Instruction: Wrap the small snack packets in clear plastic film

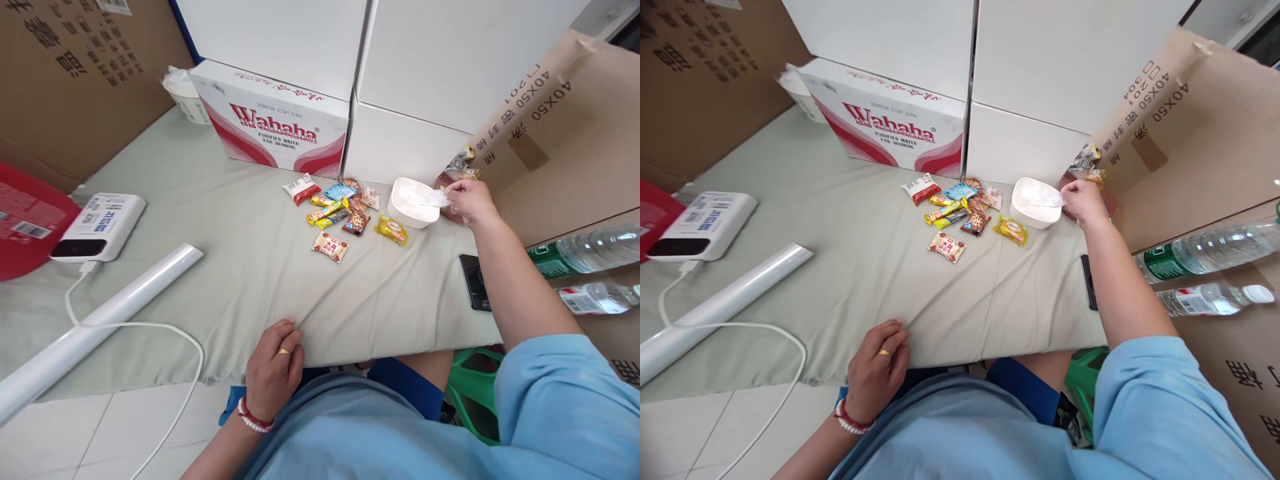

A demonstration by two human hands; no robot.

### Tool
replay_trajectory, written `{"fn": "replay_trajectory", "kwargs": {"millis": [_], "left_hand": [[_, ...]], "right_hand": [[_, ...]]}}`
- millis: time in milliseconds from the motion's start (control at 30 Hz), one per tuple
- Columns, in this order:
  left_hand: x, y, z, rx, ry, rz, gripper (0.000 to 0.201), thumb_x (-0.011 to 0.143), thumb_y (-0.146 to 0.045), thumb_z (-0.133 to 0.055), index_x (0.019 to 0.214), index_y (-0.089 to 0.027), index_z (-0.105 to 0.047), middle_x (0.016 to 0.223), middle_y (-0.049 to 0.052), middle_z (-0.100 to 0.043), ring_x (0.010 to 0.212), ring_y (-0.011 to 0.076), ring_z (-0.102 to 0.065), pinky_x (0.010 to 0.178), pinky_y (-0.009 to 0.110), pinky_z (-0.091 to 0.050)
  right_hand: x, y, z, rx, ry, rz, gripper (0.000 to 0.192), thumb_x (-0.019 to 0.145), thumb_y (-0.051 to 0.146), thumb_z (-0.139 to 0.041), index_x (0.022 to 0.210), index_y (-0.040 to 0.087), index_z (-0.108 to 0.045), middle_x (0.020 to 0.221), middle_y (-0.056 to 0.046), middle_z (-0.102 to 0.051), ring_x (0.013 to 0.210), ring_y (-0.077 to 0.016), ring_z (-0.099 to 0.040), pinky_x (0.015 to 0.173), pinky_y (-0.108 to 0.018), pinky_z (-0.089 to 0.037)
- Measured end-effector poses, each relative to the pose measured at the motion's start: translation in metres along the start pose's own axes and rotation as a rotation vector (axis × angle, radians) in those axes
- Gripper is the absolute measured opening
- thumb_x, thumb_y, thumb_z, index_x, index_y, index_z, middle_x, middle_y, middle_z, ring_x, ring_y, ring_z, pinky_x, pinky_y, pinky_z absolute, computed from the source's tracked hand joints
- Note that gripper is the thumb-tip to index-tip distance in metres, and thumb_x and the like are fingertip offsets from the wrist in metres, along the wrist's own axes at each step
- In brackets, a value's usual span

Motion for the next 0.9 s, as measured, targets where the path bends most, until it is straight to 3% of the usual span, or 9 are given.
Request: {"fn": "replay_trajectory", "kwargs": {"millis": [67, 133, 267, 333, 433, 533, 733, 833, 900], "left_hand": [[0.003, -0.003, 0.004, -0.199, 0.006, 0.174, 0.018, 0.093, -0.012, -0.058, 0.105, -0.021, -0.067, 0.104, 0.009, -0.068, 0.101, 0.0219, -0.070, 0.087, 0.038, -0.061], [0.008, -0.009, 0.003, -0.461, 0.101, 0.415, 0.014, 0.099, -0.026, -0.056, 0.106, -0.021, -0.067, 0.097, 0.007, -0.068, 0.088, 0.0189, -0.070, 0.075, 0.033, -0.061], [0.022, -0.029, -0.013, -1.053, 0.336, 0.953, 0.050, 0.097, -0.063, -0.053, 0.113, -0.018, -0.065, 0.100, 0.009, -0.069, 0.061, 0.0110, -0.059, 0.045, 0.022, -0.042], [0.031, -0.039, -0.021, -1.261, 0.403, 1.096, 0.066, 0.088, -0.075, -0.057, 0.119, -0.017, -0.064, 0.109, 0.012, -0.069, 0.058, 0.0085, -0.055, 0.041, 0.020, -0.031], [0.039, -0.046, -0.030, -1.371, 0.489, 1.154, 0.063, 0.077, -0.069, -0.075, 0.111, -0.017, -0.067, 0.085, 0.005, -0.067, 0.054, 0.0073, -0.049, 0.043, 0.020, -0.024], [0.041, -0.044, -0.037, -1.280, 0.433, 1.117, 0.046, 0.067, -0.052, -0.088, 0.086, -0.016, -0.066, 0.058, -0.007, -0.049, 0.050, 0.0047, -0.038, 0.047, 0.020, -0.024], [0.038, -0.040, -0.038, -1.213, 0.296, 1.080, 0.043, 0.069, -0.050, -0.087, 0.085, -0.017, -0.064, 0.062, -0.007, -0.052, 0.053, 0.0051, -0.038, 0.050, 0.021, -0.027], [0.038, -0.038, -0.038, -1.252, 0.263, 1.130, 0.044, 0.068, -0.049, -0.087, 0.086, -0.017, -0.063, 0.065, -0.006, -0.052, 0.053, 0.0047, -0.040, 0.051, 0.020, -0.028], [0.037, -0.036, -0.038, -1.250, 0.257, 1.147, 0.044, 0.068, -0.049, -0.087, 0.086, -0.017, -0.062, 0.067, -0.006, -0.053, 0.054, 0.0049, -0.042, 0.052, 0.020, -0.029]], "right_hand": [[-0.029, 0.010, 0.006, 0.191, 0.041, -0.027, 0.007, 0.091, 0.022, -0.060, 0.092, 0.015, -0.063, 0.073, -0.003, -0.061, 0.057, -0.0106, -0.051, 0.053, -0.028, -0.043], [-0.070, 0.023, 0.004, 0.498, 0.133, -0.040, 0.013, 0.086, 0.031, -0.070, 0.089, 0.020, -0.062, 0.074, 0.000, -0.059, 0.055, -0.0102, -0.047, 0.051, -0.026, -0.040], [-0.174, 0.053, -0.016, 0.795, 0.367, -0.036, 0.029, 0.079, 0.048, -0.079, 0.089, 0.024, -0.067, 0.070, 0.002, -0.055, 0.056, -0.0126, -0.047, 0.051, -0.027, -0.039], [-0.221, 0.065, -0.031, 0.786, 0.467, -0.023, 0.028, 0.084, 0.051, -0.077, 0.090, 0.024, -0.068, 0.071, 0.001, -0.057, 0.060, -0.0143, -0.049, 0.055, -0.028, -0.041], [-0.270, 0.079, -0.051, 0.799, 0.578, -0.032, 0.028, 0.089, 0.052, -0.071, 0.089, 0.024, -0.068, 0.074, 0.000, -0.059, 0.065, -0.0157, -0.051, 0.059, -0.029, -0.042], [-0.289, 0.084, -0.062, 0.835, 0.627, -0.062, 0.029, 0.090, 0.052, -0.070, 0.089, 0.024, -0.067, 0.073, 0.000, -0.057, 0.066, -0.0156, -0.049, 0.060, -0.029, -0.041], [-0.285, 0.073, -0.062, 0.942, 0.516, -0.259, 0.037, 0.088, 0.059, -0.071, 0.103, 0.025, -0.068, 0.091, -0.001, -0.066, 0.061, -0.0123, -0.044, 0.055, -0.027, -0.039], [-0.291, 0.074, -0.066, 0.988, 0.717, -0.321, 0.045, 0.086, 0.060, -0.073, 0.111, 0.024, -0.070, 0.094, -0.002, -0.068, 0.060, -0.0108, -0.045, 0.053, -0.026, -0.037], [-0.299, 0.075, -0.071, 0.995, 0.861, -0.326, 0.042, 0.082, 0.058, -0.077, 0.102, 0.021, -0.072, 0.082, 0.000, -0.066, 0.058, -0.0100, -0.044, 0.053, -0.025, -0.036]]}}
Point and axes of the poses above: each hand's wrist, its own x-axis towards the middle knuckle, its own z-axis out of the back of the hand, y = z × x, the point moved 3 cm from there along x, towards the middle knuckle
